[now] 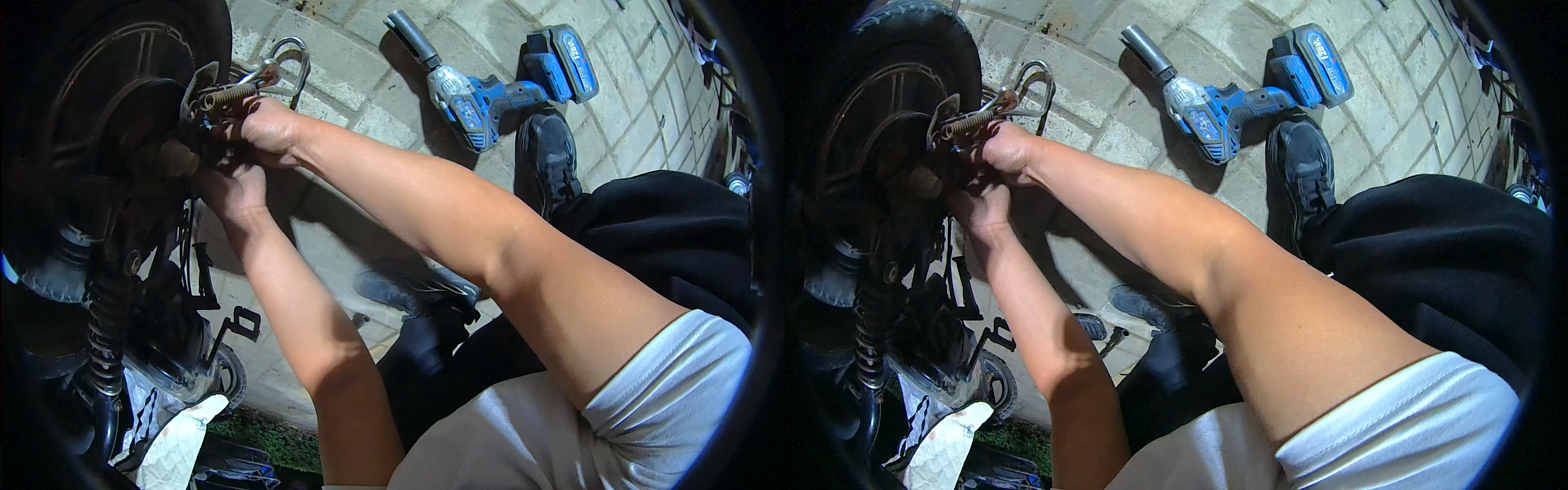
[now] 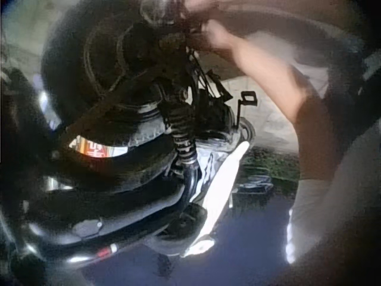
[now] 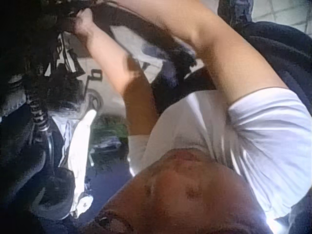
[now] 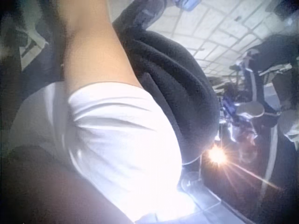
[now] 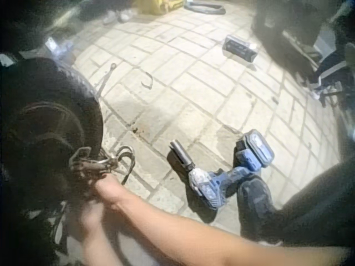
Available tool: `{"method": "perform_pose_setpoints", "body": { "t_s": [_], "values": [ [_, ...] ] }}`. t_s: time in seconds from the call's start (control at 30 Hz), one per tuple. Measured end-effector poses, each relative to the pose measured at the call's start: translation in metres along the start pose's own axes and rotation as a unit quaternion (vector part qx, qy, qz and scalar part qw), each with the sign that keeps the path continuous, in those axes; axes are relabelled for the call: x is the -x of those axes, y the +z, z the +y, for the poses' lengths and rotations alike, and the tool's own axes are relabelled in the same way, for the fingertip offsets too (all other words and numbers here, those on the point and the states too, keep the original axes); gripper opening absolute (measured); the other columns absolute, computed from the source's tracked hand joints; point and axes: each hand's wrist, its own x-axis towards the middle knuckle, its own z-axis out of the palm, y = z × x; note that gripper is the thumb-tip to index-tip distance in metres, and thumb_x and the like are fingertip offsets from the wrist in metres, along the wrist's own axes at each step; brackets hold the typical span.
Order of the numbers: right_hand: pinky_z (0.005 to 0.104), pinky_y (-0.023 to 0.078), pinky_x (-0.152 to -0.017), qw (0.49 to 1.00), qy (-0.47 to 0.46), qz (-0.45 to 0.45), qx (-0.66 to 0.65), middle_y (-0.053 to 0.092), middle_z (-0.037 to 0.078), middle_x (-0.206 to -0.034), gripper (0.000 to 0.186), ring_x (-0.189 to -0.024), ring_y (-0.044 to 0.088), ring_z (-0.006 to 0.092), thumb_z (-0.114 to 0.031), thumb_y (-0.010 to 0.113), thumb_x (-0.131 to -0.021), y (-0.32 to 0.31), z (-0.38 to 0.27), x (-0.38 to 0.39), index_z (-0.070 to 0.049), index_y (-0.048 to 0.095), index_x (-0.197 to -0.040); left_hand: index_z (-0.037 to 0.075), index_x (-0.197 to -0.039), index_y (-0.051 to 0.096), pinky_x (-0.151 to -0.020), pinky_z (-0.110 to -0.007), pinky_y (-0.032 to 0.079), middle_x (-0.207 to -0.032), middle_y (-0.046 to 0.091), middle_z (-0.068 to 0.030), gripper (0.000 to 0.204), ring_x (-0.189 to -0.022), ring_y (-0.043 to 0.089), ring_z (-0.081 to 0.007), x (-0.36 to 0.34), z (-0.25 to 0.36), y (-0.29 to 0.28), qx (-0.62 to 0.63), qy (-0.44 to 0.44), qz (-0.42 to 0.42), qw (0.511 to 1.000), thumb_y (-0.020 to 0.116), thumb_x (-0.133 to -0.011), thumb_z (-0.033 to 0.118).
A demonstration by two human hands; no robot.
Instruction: The person uses a cordless impact wrench to remove bolts from the rear wheel area of a motorcycle, then manually adjusts and tightens brake components and cables. The person works on the brake assembly and related linkages by hand after using the power tool.
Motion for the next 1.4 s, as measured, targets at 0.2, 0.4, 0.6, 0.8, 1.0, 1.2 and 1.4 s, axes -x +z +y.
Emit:
{"method": "perform_pose_setpoints", "body": {
  "t_s": [0.2, 0.4, 0.6, 0.8, 1.0, 1.2, 1.4],
  "values": [
    [0.0274, 0.049, -0.072, 0.867, 0.005, -0.035, 0.498, 0.064, 0.008, -0.085, 0.029, -0.077, 0.061, 0.0147, -0.026, 0.061, -0.09, 0.002, -0.083, 0.072, 0.002, 0.065, -0.094, -0.001, -0.114, 0.054, -0.077, -0.031, 0.047, -0.109, 0.06, -0.0112, 0.031, -0.095, 0.059, -0.0195, 0.012, -0.002, -0.009, -0.208, 0.069, 0.078, 0.973, 0.051, -0.094, 0.022],
    [0.0342, 0.045, -0.07, 0.865, -0.17, 0.179, 0.436, 0.063, 0.011, -0.085, 0.047, -0.074, 0.055, 0.0194, -0.04, 0.05, -0.093, -0.014, -0.137, -0.016, 0.003, 0.061, -0.108, 0.004, -0.132, 0.045, -0.102, -0.039, 0.037, -0.122, 0.055, -0.012, 0.06, -0.116, 0.049, -0.0235, 0.049, 0.016, 0.008, -0.245, -0.269, 0.042, 0.93, 0.041, -0.095, 0.051],
    [0.0412, 0.031, -0.103, 0.975, 0.117, 0.128, 0.141, 0.044, 0.014, -0.139, 0.079, -0.123, 0.044, 0.0295, -0.066, 0.041, -0.088, -0.041, -0.125, -0.081, -0.005, 0.04, -0.139, -0.001, -0.12, 0.055, -0.089, -0.033, 0.045, -0.112, 0.062, -0.0174, 0.049, -0.102, 0.059, -0.0242, 0.215, 0.169, 0.017, -0.628, -0.139, -0.08, 0.762, 0.057, -0.091, 0.039],
    [0.047, 0.013, -0.112, 0.979, 0.006, 0.083, 0.185, 0.036, 0.016, -0.145, 0.091, -0.135, 0.03, 0.0311, -0.07, 0.041, -0.085, -0.029, -0.162, -0.087, -0.001, 0.03, -0.142, 0.002, -0.103, 0.061, -0.079, -0.034, 0.048, -0.101, 0.065, -0.0102, 0.031, -0.089, 0.06, -0.0193, 0.393, 0.374, -0.029, -0.489, 0.199, 0.422, 0.737, 0.053, -0.093, 0.031],
    [0.0391, 0.033, -0.104, 0.951, -0.233, 0.037, 0.2, 0.05, 0.012, -0.136, 0.058, -0.125, 0.047, 0.0225, -0.042, 0.041, -0.096, -0.036, -0.196, -0.081, -0.002, 0.04, -0.138, 0.0, -0.115, 0.054, -0.085, -0.033, 0.043, -0.107, 0.062, -0.0119, 0.034, -0.098, 0.058, -0.0209, 0.415, 0.548, -0.017, -0.211, 0.49, 0.466, 0.706, 0.052, -0.095, 0.028],
    [0.0338, 0.042, -0.072, 0.919, 0.005, 0.213, 0.331, 0.062, 0.005, -0.109, 0.055, -0.089, 0.055, 0.0189, -0.054, 0.056, -0.085, -0.061, -0.153, -0.099, -0.015, 0.059, -0.123, -0.006, -0.108, 0.056, -0.088, -0.044, 0.043, -0.107, 0.059, -0.0238, 0.057, -0.1, 0.056, -0.0408, 0.343, 0.666, 0.024, -0.784, 0.474, 0.401, 0.004, 0.076, -0.071, 0.033],
    [0.0449, 0.039, -0.088, 0.955, 0.093, 0.124, 0.252, 0.056, 0.007, -0.124, 0.071, -0.108, 0.052, 0.0255, -0.07, 0.042, -0.085, -0.029, -0.12, -0.076, -0.014, 0.05, -0.129, -0.001, -0.142, 0.03, -0.107, -0.035, 0.032, -0.14, 0.041, -0.0201, 0.084, -0.129, 0.04, -0.0289, 0.339, 0.784, -0.018, -0.866, 0.263, 0.372, 0.208, 0.074, -0.076, 0.027]
  ]
}}
